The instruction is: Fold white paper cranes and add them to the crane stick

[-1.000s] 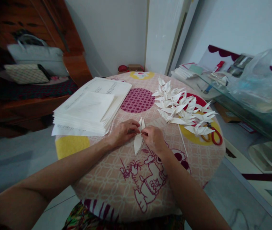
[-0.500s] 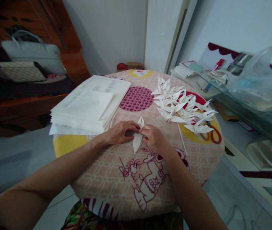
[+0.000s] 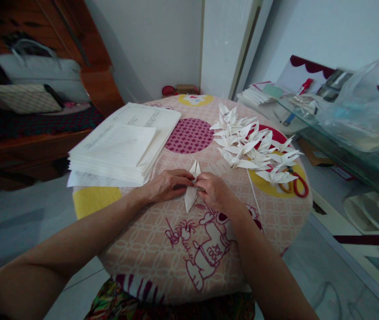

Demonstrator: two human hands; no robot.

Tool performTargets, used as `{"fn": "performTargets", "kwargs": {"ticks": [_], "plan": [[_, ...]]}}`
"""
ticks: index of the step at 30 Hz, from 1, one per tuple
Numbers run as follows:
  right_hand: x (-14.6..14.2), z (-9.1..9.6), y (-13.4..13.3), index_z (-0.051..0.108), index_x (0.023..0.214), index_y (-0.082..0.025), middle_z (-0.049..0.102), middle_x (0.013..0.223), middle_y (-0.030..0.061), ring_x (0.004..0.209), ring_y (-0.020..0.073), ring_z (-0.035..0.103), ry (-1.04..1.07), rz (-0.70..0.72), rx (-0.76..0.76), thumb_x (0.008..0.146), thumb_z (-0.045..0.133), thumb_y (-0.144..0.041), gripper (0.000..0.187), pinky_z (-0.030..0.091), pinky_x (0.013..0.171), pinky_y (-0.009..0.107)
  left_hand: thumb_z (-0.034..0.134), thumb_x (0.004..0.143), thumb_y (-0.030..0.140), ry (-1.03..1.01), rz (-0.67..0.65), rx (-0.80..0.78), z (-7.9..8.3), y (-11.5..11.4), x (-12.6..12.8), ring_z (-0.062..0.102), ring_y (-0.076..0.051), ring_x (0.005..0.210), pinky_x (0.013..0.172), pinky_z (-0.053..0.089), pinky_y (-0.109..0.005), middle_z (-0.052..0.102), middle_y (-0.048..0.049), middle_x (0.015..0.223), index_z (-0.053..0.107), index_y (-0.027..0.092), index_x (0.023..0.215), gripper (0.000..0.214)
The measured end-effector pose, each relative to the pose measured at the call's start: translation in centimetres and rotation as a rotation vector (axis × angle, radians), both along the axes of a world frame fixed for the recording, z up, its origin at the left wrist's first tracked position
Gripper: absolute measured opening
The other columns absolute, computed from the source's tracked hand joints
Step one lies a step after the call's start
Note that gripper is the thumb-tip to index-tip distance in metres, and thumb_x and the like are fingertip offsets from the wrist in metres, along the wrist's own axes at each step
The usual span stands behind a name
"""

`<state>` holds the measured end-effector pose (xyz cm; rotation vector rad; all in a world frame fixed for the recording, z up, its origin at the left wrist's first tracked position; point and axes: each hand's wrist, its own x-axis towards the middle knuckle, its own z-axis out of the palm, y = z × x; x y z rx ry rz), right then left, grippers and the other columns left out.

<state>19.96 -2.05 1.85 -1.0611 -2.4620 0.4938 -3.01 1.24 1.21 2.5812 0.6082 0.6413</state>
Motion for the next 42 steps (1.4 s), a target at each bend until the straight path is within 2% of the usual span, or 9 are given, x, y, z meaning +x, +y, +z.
{"fn": "performTargets", "kwargs": {"ticks": [6,13,17,22,26,29,33,36,42], "plan": [[-0.1,-0.4,0.0,0.075,0.092,-0.016,0.069,0.100,0.0101,0.095,0.0222,0.064,0.014,-0.015,0.010,0.084,0.065,-0.007,0.016,0.052,0.085,0.034,0.059,0.091,0.014,-0.076,0.034,-0.013,-0.8,0.3,0.3,0.069,-0.020,0.099,0.088,0.055,-0.031,0.072,-0.0102,0.108,0.074,0.014,0.099,0.018],[-0.5,-0.5,-0.4,0.074,0.084,-0.016,0.067,0.097,0.0104,0.093,0.0214,0.062,-0.083,-0.016,0.110,0.088,0.060,-0.007,0.017,0.051,0.084,0.034,0.060,0.088,0.010,-0.037,0.049,0.005,-0.4,0.1,0.3,0.069,-0.020,0.097,0.088,0.055,-0.031,0.072,-0.0109,0.106,0.075,0.013,0.091,0.015],[-0.6,-0.6,-0.3,0.073,0.081,-0.016,0.067,0.095,0.0103,0.091,0.0209,0.061,-0.042,-0.034,0.102,0.088,0.058,-0.007,0.019,0.050,0.083,0.033,0.062,0.085,0.008,-0.080,0.080,-0.045,-0.6,0.1,0.4,0.069,-0.018,0.094,0.085,0.055,-0.029,0.072,-0.0101,0.105,0.074,0.013,0.087,0.014],[-0.8,-0.8,0.0,0.071,0.073,-0.016,0.066,0.087,0.0075,0.083,0.0182,0.061,0.085,-0.138,0.016,0.084,0.060,-0.007,0.018,0.047,0.076,0.029,0.065,0.083,0.010,-0.132,0.156,-0.124,-0.8,0.5,0.8,0.068,-0.016,0.089,0.083,0.053,-0.029,0.072,-0.0084,0.100,0.072,0.014,0.079,0.009],[-1.0,-0.6,0.2,0.065,0.064,-0.016,0.061,0.075,0.0044,0.073,0.0159,0.057,0.122,-0.213,-0.032,0.083,0.060,-0.010,0.020,0.042,0.069,0.027,0.066,0.082,0.013,-0.100,0.231,-0.184,-0.5,0.7,1.0,0.066,-0.017,0.089,0.083,0.052,-0.029,0.071,-0.0066,0.097,0.072,0.015,0.077,0.008],[-1.1,-0.5,0.2,0.063,0.062,-0.016,0.056,0.065,0.0006,0.064,0.0136,0.051,0.124,-0.268,-0.081,0.081,0.060,-0.013,0.019,0.036,0.062,0.026,0.064,0.082,0.015,-0.074,0.274,-0.220,-0.2,0.7,1.0,0.066,-0.017,0.089,0.084,0.050,-0.029,0.070,-0.0054,0.096,0.071,0.016,0.075,0.010],[-1.3,-0.8,0.5,0.058,0.059,-0.016,0.045,0.051,-0.0050,0.052,0.0102,0.041,0.161,-0.344,-0.237,0.081,0.058,-0.018,0.023,0.028,0.054,0.024,0.062,0.083,0.017,-0.029,0.316,-0.228,0.1,0.8,1.1,0.064,-0.017,0.087,0.082,0.049,-0.030,0.068,-0.0049,0.093,0.069,0.016,0.072,0.013],[-1.6,-0.8,0.9,0.058,0.058,-0.016,0.049,0.051,-0.0043,0.052,0.0103,0.044,0.165,-0.394,-0.301,0.081,0.058,-0.017,0.022,0.029,0.054,0.024,0.061,0.083,0.018,0.011,0.345,-0.227,0.2,0.9,1.4,0.063,-0.017,0.085,0.080,0.048,-0.030,0.068,-0.0049,0.091,0.068,0.015,0.071,0.014],[-2.2,0.0,1.2,0.068,0.064,-0.015,0.058,0.053,-0.0006,0.053,0.0121,0.050,0.035,-0.509,-0.313,0.082,0.060,-0.018,0.020,0.031,0.054,0.024,0.060,0.082,0.019,0.065,0.419,-0.212,0.1,1.1,1.8,0.061,-0.016,0.076,0.075,0.049,-0.029,0.066,-0.0047,0.084,0.068,0.015,0.069,0.017]]}}
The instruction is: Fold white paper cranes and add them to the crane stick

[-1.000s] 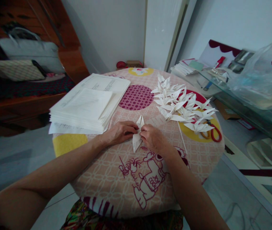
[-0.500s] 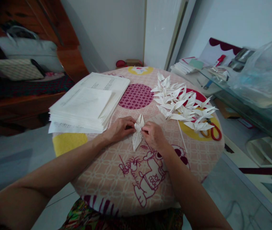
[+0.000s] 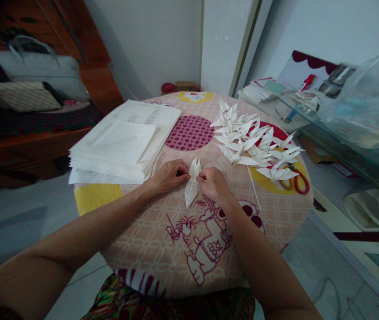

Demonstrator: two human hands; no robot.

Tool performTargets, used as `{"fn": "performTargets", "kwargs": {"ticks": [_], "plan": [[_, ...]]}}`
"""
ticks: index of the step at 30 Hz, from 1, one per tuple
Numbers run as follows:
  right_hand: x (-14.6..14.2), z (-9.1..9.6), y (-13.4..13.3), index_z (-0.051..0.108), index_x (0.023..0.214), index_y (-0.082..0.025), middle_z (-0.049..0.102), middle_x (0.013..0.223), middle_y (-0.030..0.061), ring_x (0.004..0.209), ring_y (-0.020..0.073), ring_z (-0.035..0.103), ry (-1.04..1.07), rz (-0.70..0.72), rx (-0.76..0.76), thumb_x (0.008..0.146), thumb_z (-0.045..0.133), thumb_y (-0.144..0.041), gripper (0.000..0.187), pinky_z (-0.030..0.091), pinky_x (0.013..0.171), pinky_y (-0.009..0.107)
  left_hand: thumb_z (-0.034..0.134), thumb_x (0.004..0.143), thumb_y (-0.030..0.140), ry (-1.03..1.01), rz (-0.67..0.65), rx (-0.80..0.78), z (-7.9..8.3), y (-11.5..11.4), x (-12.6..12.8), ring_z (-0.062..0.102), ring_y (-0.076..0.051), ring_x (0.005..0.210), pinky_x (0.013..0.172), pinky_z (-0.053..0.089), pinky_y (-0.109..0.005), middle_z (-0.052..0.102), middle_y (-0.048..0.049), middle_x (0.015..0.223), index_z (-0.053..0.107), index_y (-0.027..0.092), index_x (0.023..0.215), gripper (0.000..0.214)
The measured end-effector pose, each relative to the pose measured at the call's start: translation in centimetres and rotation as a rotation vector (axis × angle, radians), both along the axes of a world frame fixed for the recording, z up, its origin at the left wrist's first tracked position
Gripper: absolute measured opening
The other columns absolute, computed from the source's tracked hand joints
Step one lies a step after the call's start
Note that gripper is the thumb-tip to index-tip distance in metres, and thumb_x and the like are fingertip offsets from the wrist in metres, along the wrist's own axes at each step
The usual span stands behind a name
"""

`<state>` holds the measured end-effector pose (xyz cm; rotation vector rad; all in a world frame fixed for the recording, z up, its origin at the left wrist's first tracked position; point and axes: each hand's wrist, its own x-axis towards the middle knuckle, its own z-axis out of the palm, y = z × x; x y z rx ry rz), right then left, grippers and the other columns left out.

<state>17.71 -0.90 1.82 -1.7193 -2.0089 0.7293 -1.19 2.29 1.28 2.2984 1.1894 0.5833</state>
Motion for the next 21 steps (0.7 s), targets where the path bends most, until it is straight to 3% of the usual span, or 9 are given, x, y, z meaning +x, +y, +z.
{"fn": "performTargets", "kwargs": {"ticks": [5,15,21], "plan": [[-0.31,0.50,-0.13,0.075,0.074,-0.015,0.066,0.058,0.0026,0.057,0.0142,0.057,-0.054,-0.057,-0.053,0.084,0.062,-0.019,0.017,0.036,0.056,0.025,0.061,0.080,0.020,0.015,0.054,0.007,-0.18,0.07,0.29,0.062,-0.017,0.075,0.072,0.050,-0.030,0.068,-0.0053,0.082,0.070,0.015,0.068,0.016],[-0.67,1.04,-0.02,0.072,0.063,-0.015,0.063,0.053,0.0038,0.053,0.0142,0.055,-0.128,-0.089,-0.090,0.083,0.062,-0.019,0.023,0.034,0.053,0.026,0.062,0.081,0.022,0.045,0.113,0.000,-0.30,-0.06,0.57,0.060,-0.016,0.070,0.071,0.050,-0.031,0.067,-0.0057,0.079,0.070,0.015,0.068,0.017],[-0.92,0.99,-0.04,0.075,0.068,-0.014,0.067,0.056,0.0067,0.056,0.0165,0.061,-0.155,-0.117,-0.096,0.083,0.061,-0.020,0.022,0.035,0.054,0.026,0.061,0.080,0.019,0.067,0.156,-0.006,-0.34,-0.41,1.02,0.058,-0.017,0.070,0.071,0.050,-0.032,0.065,-0.0060,0.078,0.067,0.014,0.068,0.014]]}}
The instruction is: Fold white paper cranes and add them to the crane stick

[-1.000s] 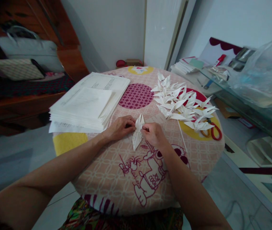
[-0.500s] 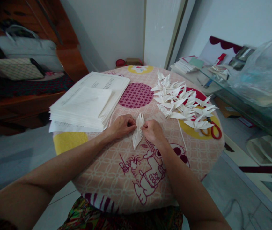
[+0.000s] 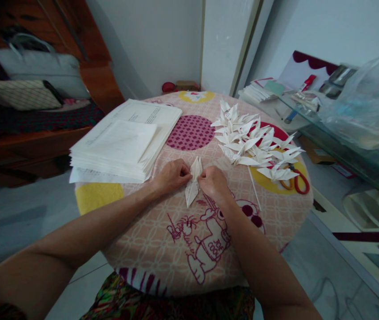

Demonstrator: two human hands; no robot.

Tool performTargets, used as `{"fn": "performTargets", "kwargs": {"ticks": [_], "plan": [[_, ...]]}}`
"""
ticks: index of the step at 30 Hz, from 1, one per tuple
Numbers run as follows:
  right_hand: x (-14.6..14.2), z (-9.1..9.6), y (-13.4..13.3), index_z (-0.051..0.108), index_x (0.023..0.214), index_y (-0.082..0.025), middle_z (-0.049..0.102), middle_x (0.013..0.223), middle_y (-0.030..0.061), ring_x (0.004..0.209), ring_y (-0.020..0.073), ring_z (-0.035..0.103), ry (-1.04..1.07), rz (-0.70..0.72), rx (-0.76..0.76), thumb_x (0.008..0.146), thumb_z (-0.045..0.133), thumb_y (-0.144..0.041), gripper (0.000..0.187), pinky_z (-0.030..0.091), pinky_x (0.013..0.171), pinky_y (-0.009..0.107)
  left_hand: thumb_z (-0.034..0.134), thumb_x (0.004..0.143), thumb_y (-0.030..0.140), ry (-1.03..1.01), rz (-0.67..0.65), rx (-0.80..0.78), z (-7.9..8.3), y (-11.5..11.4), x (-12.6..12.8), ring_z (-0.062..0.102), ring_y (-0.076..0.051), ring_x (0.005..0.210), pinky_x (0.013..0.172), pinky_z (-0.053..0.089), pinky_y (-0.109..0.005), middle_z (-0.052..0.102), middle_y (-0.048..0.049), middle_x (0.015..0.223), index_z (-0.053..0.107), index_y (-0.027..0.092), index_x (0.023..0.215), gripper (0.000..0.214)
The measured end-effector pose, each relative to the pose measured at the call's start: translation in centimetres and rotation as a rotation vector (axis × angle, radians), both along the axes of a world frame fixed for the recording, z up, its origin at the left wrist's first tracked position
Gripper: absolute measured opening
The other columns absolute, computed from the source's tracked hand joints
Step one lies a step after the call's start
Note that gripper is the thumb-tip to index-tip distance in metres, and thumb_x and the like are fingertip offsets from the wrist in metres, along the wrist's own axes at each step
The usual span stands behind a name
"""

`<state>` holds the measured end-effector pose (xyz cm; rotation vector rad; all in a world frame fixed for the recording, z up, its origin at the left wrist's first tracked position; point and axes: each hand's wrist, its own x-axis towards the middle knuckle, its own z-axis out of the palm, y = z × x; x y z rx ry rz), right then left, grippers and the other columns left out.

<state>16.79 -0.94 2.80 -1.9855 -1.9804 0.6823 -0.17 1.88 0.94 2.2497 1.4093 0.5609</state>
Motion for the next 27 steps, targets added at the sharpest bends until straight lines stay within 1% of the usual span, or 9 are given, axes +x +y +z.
{"fn": "performTargets", "kwargs": {"ticks": [3,6,12,16,20,22,24,27], "plan": [[-0.1,-0.2,-0.1,0.077,0.073,-0.015,0.071,0.064,0.0080,0.062,0.0178,0.064,-0.038,-0.024,0.022,0.082,0.062,-0.019,0.018,0.038,0.057,0.026,0.061,0.081,0.019,-0.004,0.005,0.047,-0.2,-0.4,0.1,0.058,-0.017,0.071,0.071,0.050,-0.031,0.064,-0.0061,0.080,0.066,0.014,0.071,0.013],[0.0,-0.7,-0.1,0.077,0.077,-0.016,0.075,0.073,0.0086,0.068,0.0184,0.066,-0.069,-0.030,0.086,0.080,0.066,-0.021,0.013,0.040,0.060,0.026,0.060,0.083,0.019,-0.003,0.007,0.086,-0.4,-0.7,0.2,0.059,-0.017,0.073,0.071,0.050,-0.030,0.064,-0.0060,0.082,0.065,0.014,0.072,0.012],[0.3,-1.6,-0.4,0.075,0.073,-0.018,0.074,0.072,0.0070,0.067,0.0177,0.065,-0.079,0.001,0.214,0.080,0.066,-0.024,0.013,0.042,0.061,0.026,0.062,0.083,0.019,0.028,0.001,0.107,-0.6,-0.9,0.3,0.059,-0.017,0.072,0.069,0.051,-0.030,0.061,-0.0048,0.079,0.062,0.016,0.070,0.014],[0.2,-1.5,-0.7,0.075,0.075,-0.017,0.075,0.076,0.0084,0.069,0.0184,0.066,-0.094,0.012,0.229,0.082,0.065,-0.023,0.013,0.042,0.063,0.027,0.062,0.082,0.016,-0.013,-0.020,0.183,-0.8,-1.1,0.2,0.060,-0.017,0.076,0.070,0.051,-0.029,0.062,-0.0063,0.088,0.063,0.016,0.083,0.002],[0.1,-1.3,-0.8,0.074,0.075,-0.017,0.075,0.075,0.0087,0.068,0.0182,0.065,-0.095,0.008,0.210,0.083,0.066,-0.024,0.014,0.041,0.062,0.027,0.062,0.079,0.011,-0.121,-0.063,0.193,-0.9,-1.2,-0.1,0.061,-0.018,0.081,0.073,0.052,-0.030,0.064,-0.0064,0.090,0.063,0.015,0.092,0.014],[0.1,-1.3,-0.8,0.074,0.075,-0.016,0.075,0.075,0.0088,0.067,0.0181,0.065,-0.083,0.001,0.207,0.083,0.067,-0.025,0.013,0.040,0.061,0.027,0.060,0.079,0.006,-0.171,-0.112,0.215,-1.1,-1.2,-0.2,0.063,-0.019,0.088,0.079,0.053,-0.031,0.066,-0.0070,0.094,0.065,0.016,0.096,0.021],[0.1,-1.4,-0.8,0.074,0.075,-0.016,0.075,0.074,0.0091,0.067,0.0184,0.065,-0.069,-0.002,0.219,0.083,0.067,-0.025,0.014,0.040,0.061,0.027,0.057,0.080,0.003,-0.200,-0.207,0.264,-1.3,-1.1,-0.2,0.063,-0.020,0.096,0.086,0.053,-0.033,0.068,-0.0080,0.099,0.068,0.016,0.098,0.025],[0.2,-1.6,-0.8,0.073,0.073,-0.017,0.074,0.073,0.0083,0.067,0.0183,0.065,-0.043,-0.008,0.240,0.083,0.065,-0.023,0.014,0.040,0.061,0.027,0.054,0.086,0.006,-0.219,-0.316,0.304,-1.6,-0.9,-0.1,0.065,-0.020,0.097,0.090,0.053,-0.035,0.072,-0.0086,0.099,0.072,0.016,0.093,0.022]]}}
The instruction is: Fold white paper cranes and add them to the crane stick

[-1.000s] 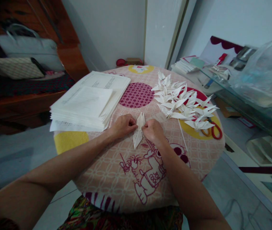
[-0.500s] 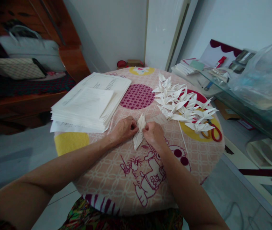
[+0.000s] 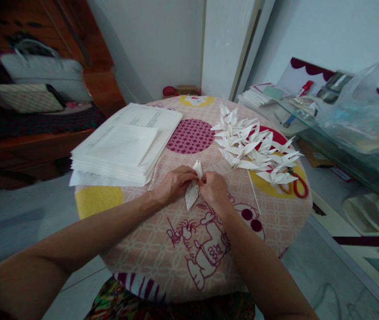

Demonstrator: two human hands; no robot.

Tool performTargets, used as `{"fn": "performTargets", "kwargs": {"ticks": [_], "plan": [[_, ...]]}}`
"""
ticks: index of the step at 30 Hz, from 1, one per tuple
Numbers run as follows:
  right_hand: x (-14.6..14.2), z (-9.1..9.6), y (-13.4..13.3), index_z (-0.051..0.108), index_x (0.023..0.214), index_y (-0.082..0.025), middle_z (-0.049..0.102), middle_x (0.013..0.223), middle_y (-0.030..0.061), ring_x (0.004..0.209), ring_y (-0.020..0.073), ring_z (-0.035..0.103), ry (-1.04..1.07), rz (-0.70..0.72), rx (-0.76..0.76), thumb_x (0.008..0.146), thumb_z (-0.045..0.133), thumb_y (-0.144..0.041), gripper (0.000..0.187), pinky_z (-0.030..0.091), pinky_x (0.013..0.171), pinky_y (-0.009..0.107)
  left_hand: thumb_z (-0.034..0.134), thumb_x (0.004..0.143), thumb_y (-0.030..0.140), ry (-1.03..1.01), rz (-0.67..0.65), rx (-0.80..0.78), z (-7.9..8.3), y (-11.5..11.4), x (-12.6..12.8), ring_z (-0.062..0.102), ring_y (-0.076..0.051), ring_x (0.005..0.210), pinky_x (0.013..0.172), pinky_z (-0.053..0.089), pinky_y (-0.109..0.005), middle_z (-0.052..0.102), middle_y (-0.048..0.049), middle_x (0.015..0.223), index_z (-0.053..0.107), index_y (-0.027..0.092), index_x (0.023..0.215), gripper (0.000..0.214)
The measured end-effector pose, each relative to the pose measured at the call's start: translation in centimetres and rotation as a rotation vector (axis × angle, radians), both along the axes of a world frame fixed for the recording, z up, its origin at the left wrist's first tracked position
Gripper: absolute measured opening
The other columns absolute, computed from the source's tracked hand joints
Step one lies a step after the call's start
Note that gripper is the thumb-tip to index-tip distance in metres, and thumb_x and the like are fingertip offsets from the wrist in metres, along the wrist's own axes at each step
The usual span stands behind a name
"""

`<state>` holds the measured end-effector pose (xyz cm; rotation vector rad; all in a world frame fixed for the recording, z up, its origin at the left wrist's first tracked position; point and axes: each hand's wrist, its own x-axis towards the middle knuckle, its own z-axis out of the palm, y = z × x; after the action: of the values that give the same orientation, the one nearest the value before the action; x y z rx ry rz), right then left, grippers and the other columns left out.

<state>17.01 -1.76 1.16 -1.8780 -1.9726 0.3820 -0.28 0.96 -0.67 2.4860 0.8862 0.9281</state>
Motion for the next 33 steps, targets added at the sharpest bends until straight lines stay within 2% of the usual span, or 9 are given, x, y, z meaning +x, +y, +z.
{"fn": "performTargets", "kwargs": {"ticks": [5,10,15,21,27,30,33], "plan": [[0.4,-0.3,0.2,0.073,0.078,-0.017,0.073,0.071,0.0058,0.065,0.0177,0.064,0.162,0.017,-0.026,0.079,0.066,-0.019,0.008,0.042,0.061,0.026,0.054,0.090,0.008,-0.001,-0.007,-0.019,-0.2,0.2,0.0,0.069,-0.020,0.095,0.089,0.054,-0.034,0.076,-0.0093,0.099,0.075,0.014,0.096,0.023],[0.8,-0.3,0.0,0.072,0.081,-0.018,0.070,0.068,0.0022,0.064,0.0172,0.064,0.254,0.093,-0.037,0.078,0.065,-0.017,0.008,0.043,0.062,0.026,0.056,0.089,0.009,0.028,-0.025,-0.073,0.3,0.5,-0.4,0.070,-0.021,0.097,0.090,0.055,-0.035,0.076,-0.0086,0.101,0.076,0.015,0.097,0.022],[0.9,-0.1,-0.3,0.071,0.088,-0.018,0.071,0.070,0.0026,0.066,0.0173,0.065,0.247,0.153,-0.044,0.079,0.064,-0.014,0.012,0.044,0.063,0.026,0.059,0.087,0.012,0.074,-0.086,-0.116,1.1,0.9,-0.9,0.070,-0.019,0.100,0.092,0.054,-0.032,0.075,-0.0058,0.105,0.075,0.018,0.101,0.022],[0.8,0.3,-0.3,0.071,0.091,-0.015,0.071,0.072,0.0043,0.063,0.0164,0.062,0.216,0.183,-0.046,0.081,0.064,-0.012,0.013,0.040,0.060,0.025,0.060,0.089,0.015,0.055,-0.121,-0.100,0.9,1.0,-1.1,0.069,-0.020,0.102,0.093,0.054,-0.034,0.075,-0.0077,0.108,0.074,0.017,0.105,0.021],[0.6,0.5,-0.4,0.069,0.090,-0.016,0.062,0.061,-0.0007,0.055,0.0141,0.053,0.193,0.157,-0.039,0.081,0.064,-0.013,0.011,0.035,0.057,0.026,0.060,0.088,0.013,0.042,-0.097,-0.122,0.6,1.1,-1.0,0.069,-0.020,0.103,0.094,0.054,-0.035,0.074,-0.0071,0.107,0.073,0.017,0.104,0.021],[0.6,0.3,-0.3,0.068,0.092,-0.016,0.060,0.059,-0.0022,0.054,0.0141,0.052,0.205,0.113,-0.024,0.078,0.068,-0.016,0.014,0.035,0.057,0.026,0.064,0.082,0.011,-0.002,-0.055,-0.140,0.5,0.9,-1.0,0.067,-0.021,0.103,0.091,0.055,-0.035,0.070,-0.0103,0.113,0.070,0.015,0.110,0.028],[0.7,0.0,-0.2,0.067,0.098,-0.016,0.060,0.060,-0.0024,0.055,0.0144,0.053,0.222,0.091,0.002,0.075,0.072,-0.018,0.024,0.035,0.057,0.026,0.068,0.077,0.009,-0.079,0.026,-0.194,0.3,0.7,-1.0,0.066,-0.018,0.093,0.083,0.058,-0.032,0.064,-0.0121,0.120,0.061,0.015,0.126,0.050]]}}
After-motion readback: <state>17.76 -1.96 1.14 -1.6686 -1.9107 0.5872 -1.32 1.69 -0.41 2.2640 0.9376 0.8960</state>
